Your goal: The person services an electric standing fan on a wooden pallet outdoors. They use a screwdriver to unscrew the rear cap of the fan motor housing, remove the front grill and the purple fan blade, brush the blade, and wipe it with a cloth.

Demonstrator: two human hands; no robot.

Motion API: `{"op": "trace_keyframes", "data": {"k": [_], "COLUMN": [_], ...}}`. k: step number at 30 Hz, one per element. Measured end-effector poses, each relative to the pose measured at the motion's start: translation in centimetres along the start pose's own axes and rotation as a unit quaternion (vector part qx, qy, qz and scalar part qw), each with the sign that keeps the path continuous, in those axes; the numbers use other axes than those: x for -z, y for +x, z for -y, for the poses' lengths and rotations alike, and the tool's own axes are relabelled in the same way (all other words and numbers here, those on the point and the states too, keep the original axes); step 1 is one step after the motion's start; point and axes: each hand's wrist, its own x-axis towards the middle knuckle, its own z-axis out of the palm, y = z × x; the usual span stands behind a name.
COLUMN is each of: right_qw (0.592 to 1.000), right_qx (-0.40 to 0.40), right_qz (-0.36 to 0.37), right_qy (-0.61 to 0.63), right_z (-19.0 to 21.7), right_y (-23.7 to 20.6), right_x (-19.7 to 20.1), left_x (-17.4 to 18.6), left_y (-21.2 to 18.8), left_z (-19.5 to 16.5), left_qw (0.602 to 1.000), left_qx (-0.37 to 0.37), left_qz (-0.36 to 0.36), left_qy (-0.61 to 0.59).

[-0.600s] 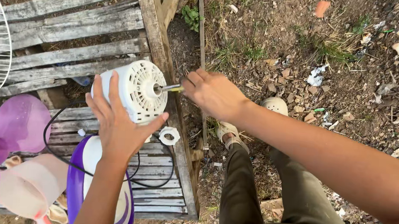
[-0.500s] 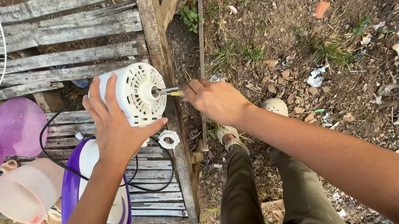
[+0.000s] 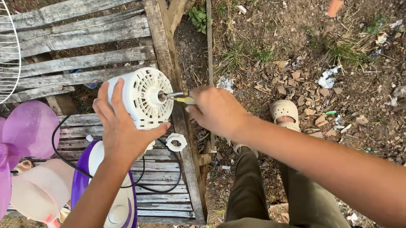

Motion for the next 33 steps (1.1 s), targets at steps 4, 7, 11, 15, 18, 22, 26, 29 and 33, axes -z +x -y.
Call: {"op": "trace_keyframes", "data": {"k": [4,7,11,15,18,22,26,29,33], "right_qw": [0.948,0.966,0.983,0.984,0.977,0.856,0.92,0.997,0.956], "right_qx": [0.137,0.125,0.042,-0.088,0.025,-0.263,-0.259,0.028,0.166], "right_qz": [-0.099,-0.013,0.114,0.15,0.189,0.25,0.175,-0.01,-0.097], "right_qy": [-0.27,-0.226,-0.14,-0.042,0.099,0.368,0.239,-0.066,-0.223], "right_z": [1.1,1.5,0.3,-2.8,-4.8,-5.5,-2.9,-2.1,-1.9], "right_y": [-2.9,-2.3,0.3,2.5,4.2,3.8,0.1,-2.6,-3.2], "right_x": [2.9,4.5,5.5,2.8,-0.3,-0.1,2.6,4.4,5.3], "left_x": [1.9,2.7,3.0,2.2,1.5,0.9,1.2,0.9,0.7], "left_y": [-0.3,-0.9,-0.5,0.5,1.0,1.1,0.0,-0.4,-0.7], "left_z": [-1.9,-2.7,-3.0,-2.6,-2.0,-2.3,-3.8,-4.6,-4.6], "left_qw": [0.999,0.998,0.997,0.998,0.998,0.999,0.998,0.998,0.997], "left_qx": [-0.027,-0.04,-0.069,-0.059,-0.06,-0.049,-0.055,-0.06,-0.08], "left_qz": [0.029,0.036,0.015,0.002,0.0,0.004,0.007,0.007,0.01], "left_qy": [0.019,0.018,0.034,0.023,0.023,0.018,0.011,0.035,0.017]}}
